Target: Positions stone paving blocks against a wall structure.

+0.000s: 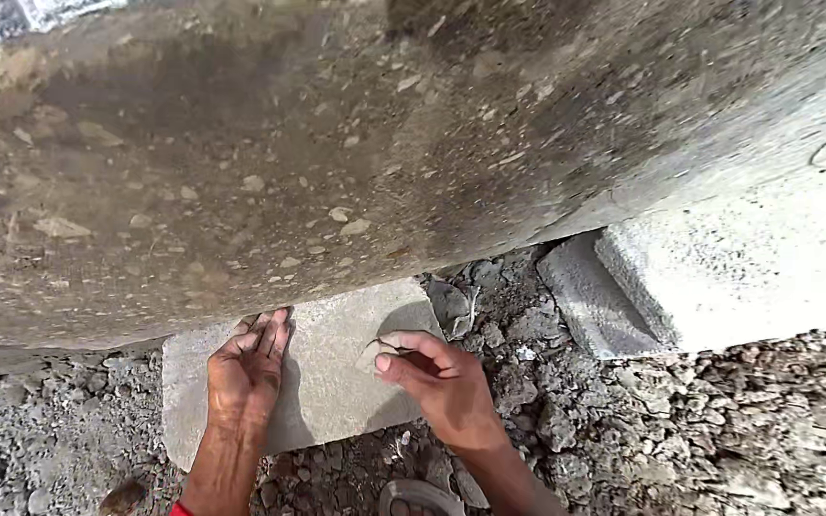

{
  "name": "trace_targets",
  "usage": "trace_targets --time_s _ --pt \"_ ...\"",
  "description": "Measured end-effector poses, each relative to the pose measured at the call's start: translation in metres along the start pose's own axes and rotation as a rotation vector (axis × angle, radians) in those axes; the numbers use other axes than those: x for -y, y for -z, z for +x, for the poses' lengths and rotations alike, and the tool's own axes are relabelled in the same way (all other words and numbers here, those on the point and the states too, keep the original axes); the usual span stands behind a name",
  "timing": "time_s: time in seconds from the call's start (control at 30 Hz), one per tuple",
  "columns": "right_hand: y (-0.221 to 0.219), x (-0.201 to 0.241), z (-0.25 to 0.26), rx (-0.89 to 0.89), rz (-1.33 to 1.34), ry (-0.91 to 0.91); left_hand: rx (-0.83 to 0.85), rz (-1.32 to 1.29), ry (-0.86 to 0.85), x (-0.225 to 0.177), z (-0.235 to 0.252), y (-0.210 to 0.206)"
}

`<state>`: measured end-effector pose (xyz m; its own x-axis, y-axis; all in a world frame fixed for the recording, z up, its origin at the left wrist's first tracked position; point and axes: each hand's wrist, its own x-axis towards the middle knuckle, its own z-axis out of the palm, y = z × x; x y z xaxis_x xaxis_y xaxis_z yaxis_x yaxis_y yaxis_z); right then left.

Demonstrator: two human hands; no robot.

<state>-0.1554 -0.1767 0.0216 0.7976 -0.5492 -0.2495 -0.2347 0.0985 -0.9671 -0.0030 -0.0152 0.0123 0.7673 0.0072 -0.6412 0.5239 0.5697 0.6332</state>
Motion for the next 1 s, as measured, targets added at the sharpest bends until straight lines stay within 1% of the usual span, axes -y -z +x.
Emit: trace_targets --time_s 0.07,0.13,0.2,0.27,0.37,0.43,0.53,0.6,0.7,0.83,0.9,1.0 --pt "0.016 0.003 0.033 -0.106 -0.079 -0.095 0.004 0.005 -0.002 0.001 -0.001 0.002" --pt "0.014 -0.005 0.063 -0.216 -0.106 -0.140 0.015 0.015 -0.007 0.000 0.000 0.001" --pt "0.008 -0.009 0.078 -0.254 -0.148 -0.175 0.017 0.022 -0.015 0.000 0.000 0.001" --pt "0.004 -0.010 0.081 -0.256 -0.189 -0.207 0.012 0.023 -0.018 -0.001 0.001 0.002" --pt "0.008 -0.009 0.080 -0.197 -0.237 -0.222 0.022 0.018 -0.016 0.000 0.001 0.002" --pt "0.008 -0.007 0.079 -0.163 -0.316 -0.233 0.020 0.019 -0.018 0.001 0.001 0.002" --pt "0.002 -0.009 0.075 -0.228 -0.396 -0.201 0.011 0.013 -0.015 0.000 0.000 0.002" --pt "-0.003 -0.011 0.072 -0.287 -0.363 -0.186 0.005 0.018 -0.014 -0.001 -0.001 0.000" --pt "-0.005 -0.006 0.060 -0.262 -0.301 -0.159 0.004 0.010 -0.013 -0.001 -0.002 0.000" --pt "-0.008 -0.004 0.076 -0.260 -0.211 -0.277 0.017 0.008 -0.023 -0.001 0.000 0.001" --pt "-0.013 -0.002 0.079 -0.273 -0.106 -0.304 0.011 0.005 -0.020 0.000 0.000 0.002" --pt "-0.024 -0.003 0.082 -0.281 0.128 -0.329 0.006 0.004 -0.024 0.000 -0.001 0.000"
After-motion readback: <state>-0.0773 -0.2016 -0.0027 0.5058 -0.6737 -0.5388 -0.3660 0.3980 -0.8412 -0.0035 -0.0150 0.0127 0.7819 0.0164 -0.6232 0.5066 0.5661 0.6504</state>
